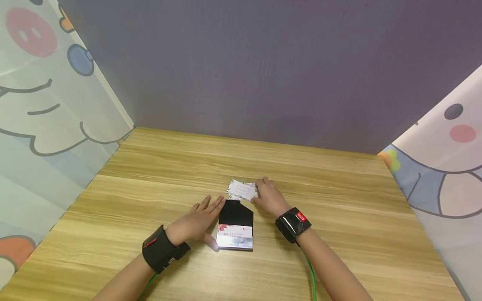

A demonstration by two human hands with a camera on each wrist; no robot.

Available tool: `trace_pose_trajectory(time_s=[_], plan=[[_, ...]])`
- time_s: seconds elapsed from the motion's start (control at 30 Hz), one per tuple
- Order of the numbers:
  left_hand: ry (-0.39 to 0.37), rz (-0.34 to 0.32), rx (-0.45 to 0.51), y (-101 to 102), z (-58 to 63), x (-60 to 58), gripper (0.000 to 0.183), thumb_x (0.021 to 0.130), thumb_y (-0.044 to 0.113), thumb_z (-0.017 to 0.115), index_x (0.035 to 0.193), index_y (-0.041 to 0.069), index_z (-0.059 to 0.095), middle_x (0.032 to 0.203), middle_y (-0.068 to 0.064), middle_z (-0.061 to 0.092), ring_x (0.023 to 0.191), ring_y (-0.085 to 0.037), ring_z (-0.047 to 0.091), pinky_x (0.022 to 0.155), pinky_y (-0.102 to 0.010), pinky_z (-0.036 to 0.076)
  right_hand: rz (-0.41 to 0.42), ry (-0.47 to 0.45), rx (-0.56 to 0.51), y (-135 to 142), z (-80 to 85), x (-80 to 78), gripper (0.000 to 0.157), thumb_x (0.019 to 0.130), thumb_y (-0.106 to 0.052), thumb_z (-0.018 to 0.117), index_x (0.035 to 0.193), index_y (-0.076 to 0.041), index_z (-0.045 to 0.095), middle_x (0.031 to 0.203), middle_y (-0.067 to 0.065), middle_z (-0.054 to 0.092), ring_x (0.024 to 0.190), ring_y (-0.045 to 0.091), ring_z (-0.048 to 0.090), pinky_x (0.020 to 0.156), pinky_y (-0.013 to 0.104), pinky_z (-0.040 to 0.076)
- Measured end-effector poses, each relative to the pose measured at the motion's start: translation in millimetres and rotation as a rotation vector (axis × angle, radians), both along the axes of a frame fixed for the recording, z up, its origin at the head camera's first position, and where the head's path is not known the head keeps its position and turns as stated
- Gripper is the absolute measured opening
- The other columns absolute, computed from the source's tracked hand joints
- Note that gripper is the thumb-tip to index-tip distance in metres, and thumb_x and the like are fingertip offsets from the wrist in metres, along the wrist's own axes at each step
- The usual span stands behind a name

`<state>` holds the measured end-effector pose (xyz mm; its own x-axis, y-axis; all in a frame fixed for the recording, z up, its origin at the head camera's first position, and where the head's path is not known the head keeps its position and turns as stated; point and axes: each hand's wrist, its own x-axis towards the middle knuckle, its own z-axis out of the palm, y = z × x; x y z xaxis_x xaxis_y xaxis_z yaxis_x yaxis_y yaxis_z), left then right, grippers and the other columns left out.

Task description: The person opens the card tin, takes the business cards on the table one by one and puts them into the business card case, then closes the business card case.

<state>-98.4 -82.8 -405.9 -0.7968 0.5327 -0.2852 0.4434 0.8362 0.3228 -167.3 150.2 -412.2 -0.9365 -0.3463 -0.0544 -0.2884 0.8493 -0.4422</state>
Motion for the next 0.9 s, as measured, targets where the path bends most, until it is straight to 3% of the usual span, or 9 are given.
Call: trace_pose_trajectory(time_s=[0.33,0.9], plan=[[0.020,0.003,-0.013,0.5,-2.6,-2.0,0.125,0.053,0.059,0.075,0.147,0.006,0.012,0.154,-0.009,0.011,0.138,-0.041,0.009,0.106,-0.057,0.022,0.003,-0.005,0.041,-3.3,-1.7,-2.8,0.058,0.077,-0.021,0.072,0.124,0.006,0.050,0.119,0.019,0.048,0.109,0.032,0.044,0.088,0.042,0.044],[0.008,0.009,-0.020,1.4,-0.4,-1.1,0.125,0.053,0.057,0.076,0.147,0.006,0.012,0.155,-0.008,0.010,0.139,-0.041,0.009,0.106,-0.056,0.022,-0.002,-0.040,0.008,-4.5,-3.1,-9.1,0.054,0.076,-0.018,0.073,0.120,0.006,0.054,0.112,0.020,0.051,0.102,0.031,0.045,0.086,0.041,0.042]])
